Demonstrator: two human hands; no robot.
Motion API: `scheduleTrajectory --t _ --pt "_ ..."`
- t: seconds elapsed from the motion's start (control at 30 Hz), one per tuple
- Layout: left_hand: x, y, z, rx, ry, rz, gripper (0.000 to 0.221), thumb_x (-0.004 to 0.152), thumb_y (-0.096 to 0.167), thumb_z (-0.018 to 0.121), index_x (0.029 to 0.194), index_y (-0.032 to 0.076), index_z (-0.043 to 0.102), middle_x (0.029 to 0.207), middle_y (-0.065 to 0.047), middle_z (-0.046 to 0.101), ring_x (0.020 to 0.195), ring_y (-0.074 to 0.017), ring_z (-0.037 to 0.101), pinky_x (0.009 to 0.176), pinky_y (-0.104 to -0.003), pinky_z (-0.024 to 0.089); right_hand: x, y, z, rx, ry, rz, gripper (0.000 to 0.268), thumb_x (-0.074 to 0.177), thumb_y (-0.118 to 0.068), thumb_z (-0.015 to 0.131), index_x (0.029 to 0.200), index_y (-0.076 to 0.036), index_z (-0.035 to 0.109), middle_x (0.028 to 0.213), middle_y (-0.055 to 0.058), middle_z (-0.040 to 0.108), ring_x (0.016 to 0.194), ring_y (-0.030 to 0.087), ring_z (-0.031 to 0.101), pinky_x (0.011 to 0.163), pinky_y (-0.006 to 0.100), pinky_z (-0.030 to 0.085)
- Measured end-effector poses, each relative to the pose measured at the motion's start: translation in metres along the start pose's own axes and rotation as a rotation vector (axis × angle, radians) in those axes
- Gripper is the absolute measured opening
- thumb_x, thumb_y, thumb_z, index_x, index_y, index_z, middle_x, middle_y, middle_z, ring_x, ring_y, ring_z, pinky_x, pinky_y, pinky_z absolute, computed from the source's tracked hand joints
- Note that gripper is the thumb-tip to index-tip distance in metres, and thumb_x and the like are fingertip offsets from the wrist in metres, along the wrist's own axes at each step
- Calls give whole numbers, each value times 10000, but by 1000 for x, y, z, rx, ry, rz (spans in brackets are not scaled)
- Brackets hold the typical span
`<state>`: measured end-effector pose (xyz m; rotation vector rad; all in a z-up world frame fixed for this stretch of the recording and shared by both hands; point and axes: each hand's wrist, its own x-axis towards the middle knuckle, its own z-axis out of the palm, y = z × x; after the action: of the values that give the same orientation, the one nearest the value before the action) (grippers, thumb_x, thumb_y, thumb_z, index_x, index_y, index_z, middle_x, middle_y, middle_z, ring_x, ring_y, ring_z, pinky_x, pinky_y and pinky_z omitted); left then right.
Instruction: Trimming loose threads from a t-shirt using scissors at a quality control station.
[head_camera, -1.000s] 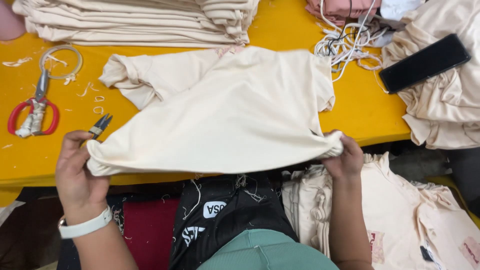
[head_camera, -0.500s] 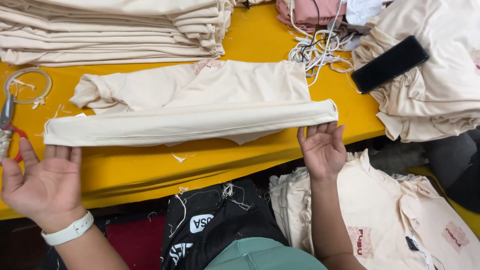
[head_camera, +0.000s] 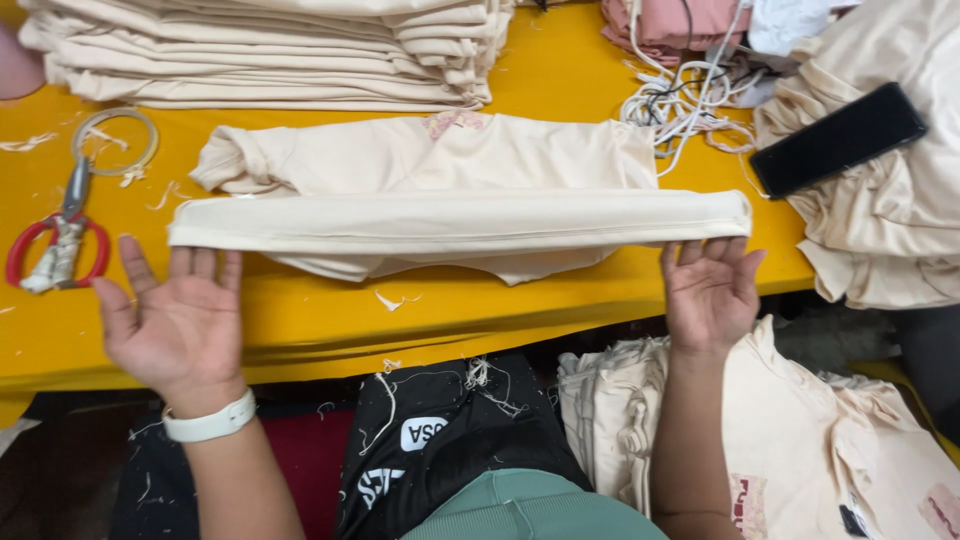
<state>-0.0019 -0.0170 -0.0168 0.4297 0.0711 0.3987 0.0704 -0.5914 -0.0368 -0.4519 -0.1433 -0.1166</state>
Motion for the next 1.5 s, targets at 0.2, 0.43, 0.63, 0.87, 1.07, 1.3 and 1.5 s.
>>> scheduleTrajectory --t 0.2,0.43,0.63,0.87,1.07,1.3,1.5 --pt "-12 -24 18 3 -95 7 401 984 454 641 1365 331 636 1520 -180 556 1420 -303 520 1153 -485 444 20 -23 7 91 118 -78 469 982 -263 673 1401 -57 629 1534 96 620 1537 274 520 1260 537 405" --pt "-27 -52 42 -3 -116 80 715 952 338 639 1585 307 307 1529 -269 484 1281 -335 540 1024 -434 487 53 -42 -4 250 256 -129 535 897 -137 677 1375 82 583 1616 243 567 1556 415 493 1182 629 426" --pt "-45 -60 55 174 -248 183 794 975 334 651 1607 242 179 1607 -269 395 1425 -315 473 1213 -437 398 77 -46 -9 234 316 -142 492 843 -127 732 1248 84 552 1454 261 647 1559 442 543 1276 657 395" --pt "-52 -68 50 282 -333 222 754 1050 377 572 1629 219 116 1593 -229 420 1491 -295 427 1268 -419 339 85 -41 8 385 336 -165 644 978 -206 404 1544 97 348 1700 279 329 1442 551 415 1063 755 333" --pt "-53 -63 50 166 -328 146 817 1019 360 617 1629 251 86 1565 -278 428 1427 -318 471 1230 -479 385 99 -51 -17 392 364 -123 735 951 -273 307 1615 31 219 1687 309 277 1456 548 373 1019 778 352" --pt "-42 -30 41 664 -546 44 704 1011 522 418 1467 -13 403 661 8 484 618 -100 364 590 -226 314 118 -89 -95 363 391 90 400 986 93 490 1366 218 497 1457 381 515 1406 506 487 1221 638 370" --pt "-39 2 49 1632 -723 630 444 1061 393 384 1317 108 607 755 -13 546 707 -224 504 692 -368 408 112 -110 -187 19 228 95 213 921 -138 645 840 -120 449 908 36 561 1197 246 641 1411 611 386"
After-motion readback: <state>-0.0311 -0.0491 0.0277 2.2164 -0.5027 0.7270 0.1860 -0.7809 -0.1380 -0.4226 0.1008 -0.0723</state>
